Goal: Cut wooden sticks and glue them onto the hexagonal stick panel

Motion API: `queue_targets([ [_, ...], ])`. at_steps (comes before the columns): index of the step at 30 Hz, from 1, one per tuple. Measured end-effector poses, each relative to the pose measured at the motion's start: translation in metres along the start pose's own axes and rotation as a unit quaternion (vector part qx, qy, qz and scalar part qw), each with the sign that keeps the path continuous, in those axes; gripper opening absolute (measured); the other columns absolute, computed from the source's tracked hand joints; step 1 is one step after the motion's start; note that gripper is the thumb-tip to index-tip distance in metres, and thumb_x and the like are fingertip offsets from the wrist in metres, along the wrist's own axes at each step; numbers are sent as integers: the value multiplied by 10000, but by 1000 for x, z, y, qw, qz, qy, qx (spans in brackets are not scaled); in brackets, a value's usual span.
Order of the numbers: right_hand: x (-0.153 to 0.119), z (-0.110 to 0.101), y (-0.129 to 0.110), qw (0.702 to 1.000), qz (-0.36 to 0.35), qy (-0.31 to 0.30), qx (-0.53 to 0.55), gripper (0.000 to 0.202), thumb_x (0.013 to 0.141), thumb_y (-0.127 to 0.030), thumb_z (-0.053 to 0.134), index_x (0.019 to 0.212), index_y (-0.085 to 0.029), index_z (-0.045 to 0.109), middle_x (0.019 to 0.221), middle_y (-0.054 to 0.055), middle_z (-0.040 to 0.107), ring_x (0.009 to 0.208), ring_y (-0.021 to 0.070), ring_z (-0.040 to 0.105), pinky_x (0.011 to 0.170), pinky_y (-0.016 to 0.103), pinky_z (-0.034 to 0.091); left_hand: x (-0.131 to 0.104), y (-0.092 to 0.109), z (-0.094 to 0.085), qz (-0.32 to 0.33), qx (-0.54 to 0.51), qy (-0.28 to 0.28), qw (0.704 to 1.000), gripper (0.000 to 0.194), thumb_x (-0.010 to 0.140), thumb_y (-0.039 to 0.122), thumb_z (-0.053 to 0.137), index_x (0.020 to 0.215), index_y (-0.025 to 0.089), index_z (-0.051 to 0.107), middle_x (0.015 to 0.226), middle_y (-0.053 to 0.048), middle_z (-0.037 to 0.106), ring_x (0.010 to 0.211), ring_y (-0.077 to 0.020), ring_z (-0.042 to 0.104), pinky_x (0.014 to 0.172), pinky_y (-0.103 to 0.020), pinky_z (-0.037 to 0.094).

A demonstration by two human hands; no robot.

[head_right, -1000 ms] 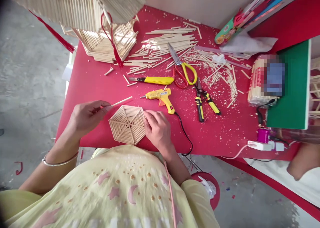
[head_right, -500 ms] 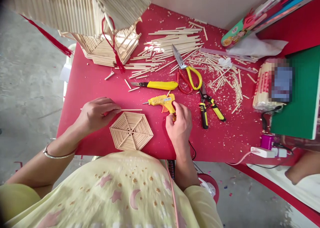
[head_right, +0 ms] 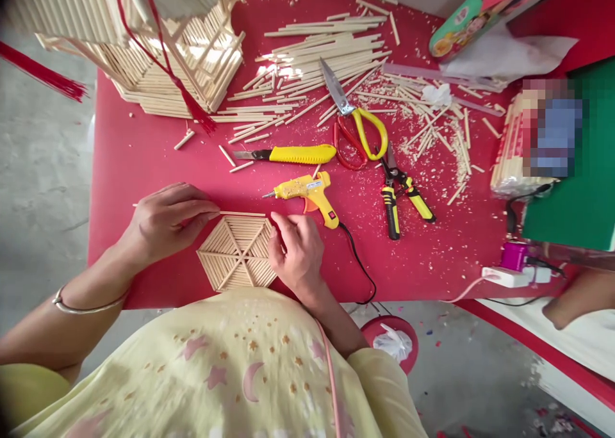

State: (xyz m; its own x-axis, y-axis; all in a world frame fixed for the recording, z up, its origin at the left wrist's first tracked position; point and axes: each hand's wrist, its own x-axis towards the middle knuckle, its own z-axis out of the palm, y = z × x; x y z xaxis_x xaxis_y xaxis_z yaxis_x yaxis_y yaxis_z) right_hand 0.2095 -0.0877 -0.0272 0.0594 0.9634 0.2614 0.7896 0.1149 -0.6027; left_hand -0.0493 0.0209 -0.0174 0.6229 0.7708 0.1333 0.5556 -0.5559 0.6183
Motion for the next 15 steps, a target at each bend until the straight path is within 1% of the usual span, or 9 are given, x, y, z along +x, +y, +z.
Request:
queue_targets([
  [4,4,0,-1,1000,0,-18,-11,379,981,-223,553,1330,-257,697,1036,79,628,951,196,649,870,350,580,-1,0,1,12,15,-1,1000,208,983,285,568,971,231,769,933,-91,733,842,-210,671,814,-376,557],
  [9,7,3,-2,999,0,-29,-21,370,982,-222,557,1322,-251,702,1037,78,646,945,192,660,873,344,579,-1,0,1,31,15,10,999,190,976,238,572,977,231,762,944,-92,741,815,-209,645,773,-377,539],
  [15,8,5,-3,998,10,-49,-30,385,986,-228,548,1341,-259,695,1044,78,651,964,201,655,878,354,571,-2,-1,1,24,22,-5,999,202,981,253,566,975,235,767,958,-94,746,826,-218,640,780,-385,524],
])
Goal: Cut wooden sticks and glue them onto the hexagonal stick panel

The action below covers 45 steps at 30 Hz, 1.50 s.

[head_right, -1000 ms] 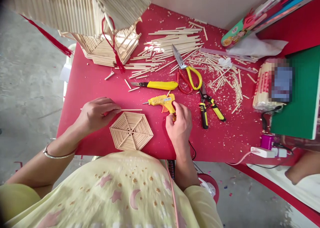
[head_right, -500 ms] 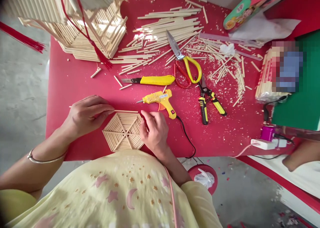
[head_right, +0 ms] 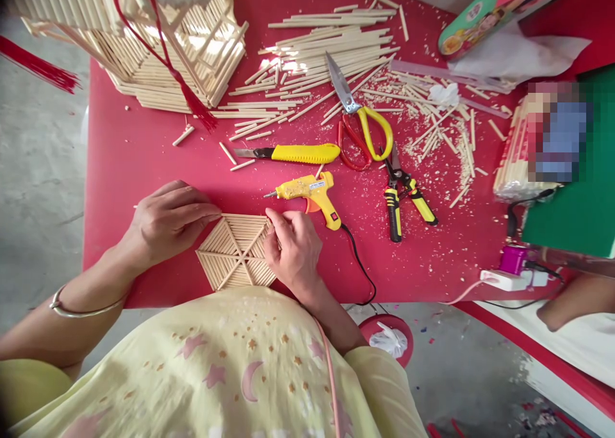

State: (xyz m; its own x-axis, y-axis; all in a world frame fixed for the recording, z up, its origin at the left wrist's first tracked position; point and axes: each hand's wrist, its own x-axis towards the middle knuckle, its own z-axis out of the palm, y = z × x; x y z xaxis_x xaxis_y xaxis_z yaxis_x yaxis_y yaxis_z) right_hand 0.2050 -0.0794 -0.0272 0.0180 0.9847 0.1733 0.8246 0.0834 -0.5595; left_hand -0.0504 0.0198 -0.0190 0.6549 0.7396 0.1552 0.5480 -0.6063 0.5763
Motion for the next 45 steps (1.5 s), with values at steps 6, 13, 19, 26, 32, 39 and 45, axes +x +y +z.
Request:
queue_targets([
  [6,3,-1,-2,1000,-17,0,-3,353,981,-205,541,1271,-244,739,1006,72,645,919,187,645,837,328,552,0,-2,1,25,11,9,1000,218,985,206,555,994,230,771,955,-92,746,821,-212,636,777,-373,520],
  [13,3,0,-1,1000,-17,5,3,327,983,-201,551,1236,-252,750,1005,60,647,919,176,637,835,320,539,2,-2,2,42,13,32,999,165,971,211,601,959,210,766,921,-90,748,787,-203,636,740,-351,511],
  [19,4,-1,-2,999,-23,16,17,296,991,-201,556,1208,-216,756,989,71,662,926,187,649,839,331,537,1,-1,2,49,23,33,998,134,964,220,626,951,202,757,921,-86,745,788,-204,635,749,-354,519],
  [26,2,0,-1,1000,-11,-4,14,342,1008,-217,530,1289,-232,724,980,64,672,939,188,647,859,331,533,3,-2,2,56,23,32,998,158,974,215,599,953,205,756,930,-85,743,802,-206,632,762,-351,520],
  [32,1,1,1,1000,-15,-12,-1,333,1001,-208,538,1266,-246,737,982,63,676,948,194,644,860,333,525,3,-1,3,54,26,38,997,137,960,205,613,944,199,749,935,-88,744,802,-205,631,768,-358,525],
  [39,3,0,-1,1000,-19,-2,-11,323,992,-196,548,1241,-250,746,972,58,683,926,186,647,844,324,521,4,1,3,41,21,34,998,128,957,208,618,925,201,742,916,-89,738,791,-201,621,766,-361,517],
  [45,2,0,-2,1000,-23,0,-9,325,990,-196,550,1244,-248,745,975,59,683,936,186,645,843,324,522,5,4,1,36,19,36,999,148,963,208,605,903,201,740,891,-82,732,771,-195,602,735,-352,507],
])
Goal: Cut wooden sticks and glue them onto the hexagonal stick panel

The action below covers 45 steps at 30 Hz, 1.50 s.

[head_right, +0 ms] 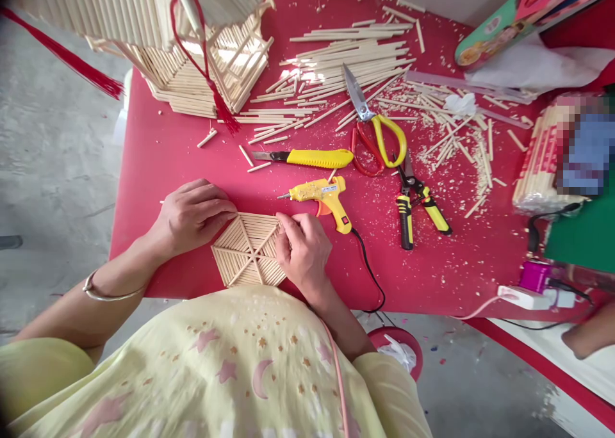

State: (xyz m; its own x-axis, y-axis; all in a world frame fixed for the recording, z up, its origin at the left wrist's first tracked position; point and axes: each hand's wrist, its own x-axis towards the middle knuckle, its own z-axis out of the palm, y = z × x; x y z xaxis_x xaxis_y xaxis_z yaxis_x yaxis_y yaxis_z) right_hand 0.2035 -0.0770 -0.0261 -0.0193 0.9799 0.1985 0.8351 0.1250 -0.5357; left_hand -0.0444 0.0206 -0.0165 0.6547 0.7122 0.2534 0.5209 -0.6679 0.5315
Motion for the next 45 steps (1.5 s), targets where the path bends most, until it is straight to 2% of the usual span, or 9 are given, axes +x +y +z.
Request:
queue_targets([
  [14,-6,-7,2,998,-14,56,39,371,1019,-216,526,1360,-228,672,1057,87,705,984,192,677,901,325,565,-8,-4,-4,14,51,25,998,149,981,207,587,945,190,731,919,-79,733,810,-201,662,726,-331,530],
  [19,0,-52,35,992,43,113,-39,365,1018,-251,514,1341,-252,685,1141,112,703,1060,236,671,951,387,556,-9,2,-22,-11,5,122,992,78,969,240,647,994,251,720,965,-33,724,777,-157,663,633,-268,501],
  [24,15,-112,105,938,236,69,-246,681,908,-365,619,1535,-124,505,1445,250,561,1319,420,537,1077,585,450,13,36,-30,-69,-142,118,980,60,937,258,707,903,216,733,876,-32,693,672,-109,578,551,-237,440],
  [28,29,-133,137,885,356,-80,-288,914,836,-538,663,1581,-77,401,1416,312,552,1302,480,553,1029,598,462,44,72,-18,-198,-377,100,899,237,849,382,806,823,158,733,712,-27,640,587,-96,523,516,-225,412],
  [31,30,-140,143,885,357,-81,-289,878,801,-555,679,1514,-88,471,1341,287,584,1247,431,600,1003,525,484,67,94,-7,-246,-531,84,807,350,726,444,906,804,145,741,588,17,535,498,-59,413,452,-196,298],
  [37,-9,-165,137,924,378,49,-13,645,850,-534,558,1354,-135,610,1185,204,671,1088,373,654,928,521,523,81,117,-5,-256,-588,126,757,370,685,439,938,779,140,741,602,13,556,487,-38,391,444,-176,249],
  [40,-33,-162,106,941,271,34,200,646,932,-511,402,1476,-179,512,1186,151,681,1022,293,673,907,489,560,80,118,-3,-248,-578,143,764,338,709,418,926,790,143,746,601,16,552,497,-40,396,450,-174,260],
  [42,-43,-150,74,908,158,7,388,663,915,-497,396,1507,-210,470,1180,139,674,974,279,676,905,518,569,80,117,-1,-243,-569,159,769,316,719,404,918,803,151,749,615,13,568,502,-45,405,449,-179,274],
  [45,-42,-127,24,899,86,-73,424,633,835,-367,504,1456,-244,508,1089,90,691,953,263,685,898,493,580,77,117,-1,-239,-556,179,776,295,729,393,911,821,161,753,636,7,597,506,-53,424,449,-187,292],
])
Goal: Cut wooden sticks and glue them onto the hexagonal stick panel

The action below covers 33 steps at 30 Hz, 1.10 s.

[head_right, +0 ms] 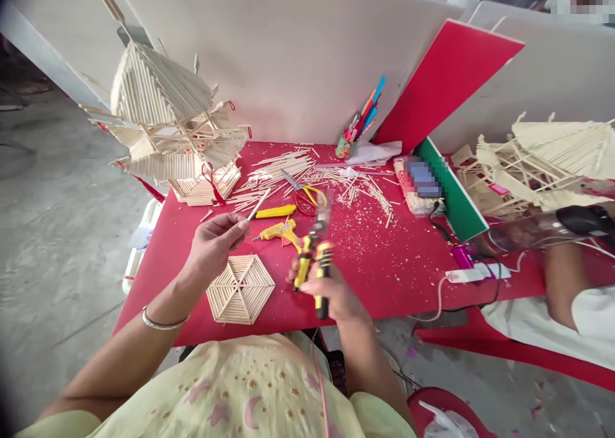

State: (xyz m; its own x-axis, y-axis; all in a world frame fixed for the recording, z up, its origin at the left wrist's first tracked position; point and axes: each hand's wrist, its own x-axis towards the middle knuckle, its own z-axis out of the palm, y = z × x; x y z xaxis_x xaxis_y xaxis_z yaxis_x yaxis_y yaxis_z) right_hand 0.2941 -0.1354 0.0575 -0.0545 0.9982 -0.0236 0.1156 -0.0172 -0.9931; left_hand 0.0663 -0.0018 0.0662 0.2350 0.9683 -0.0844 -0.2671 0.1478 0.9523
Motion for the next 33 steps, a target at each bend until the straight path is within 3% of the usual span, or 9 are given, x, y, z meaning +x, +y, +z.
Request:
queue_targets([
  [4,18,38,-8,971,-26,61,-231,782,750,-175,601,1511,-263,444,1435,120,594,1357,312,556,1151,541,457,-8,7,-6,35,0,24,999,276,755,388,898,840,164,762,668,-4,625,524,-55,437,463,-193,307],
  [8,33,41,-1,940,-51,38,-337,853,766,-157,594,1579,-201,341,1506,191,534,1437,359,500,1188,599,418,-13,17,-15,56,-11,46,997,272,755,384,903,844,166,767,687,-7,634,540,-53,448,470,-192,320],
  [13,37,37,1,924,-89,6,-371,886,775,-139,605,1602,-210,293,1543,197,509,1451,366,490,1184,603,425,-11,19,-19,74,0,75,994,287,734,402,913,831,175,767,683,-11,651,530,-60,453,466,-202,347],
  [18,40,40,-10,921,-96,5,-378,871,777,-123,615,1591,-202,318,1488,189,552,1408,356,524,1154,591,455,-14,8,-16,86,32,32,995,261,756,397,905,823,184,771,655,2,598,549,-67,448,483,-204,343],
  [26,48,38,-11,914,-94,-12,-395,840,811,-170,637,1589,-155,321,1515,220,525,1448,383,478,1177,608,425,-17,15,-13,127,133,33,982,276,794,438,863,770,181,765,620,-2,575,550,-93,451,492,-229,356],
  [33,52,42,-6,923,-124,10,-364,740,802,-187,657,1499,-163,409,1418,207,602,1322,361,586,1122,563,490,-22,18,-16,194,195,31,961,140,839,346,827,875,210,830,763,-35,723,649,-135,597,589,-250,475],
])
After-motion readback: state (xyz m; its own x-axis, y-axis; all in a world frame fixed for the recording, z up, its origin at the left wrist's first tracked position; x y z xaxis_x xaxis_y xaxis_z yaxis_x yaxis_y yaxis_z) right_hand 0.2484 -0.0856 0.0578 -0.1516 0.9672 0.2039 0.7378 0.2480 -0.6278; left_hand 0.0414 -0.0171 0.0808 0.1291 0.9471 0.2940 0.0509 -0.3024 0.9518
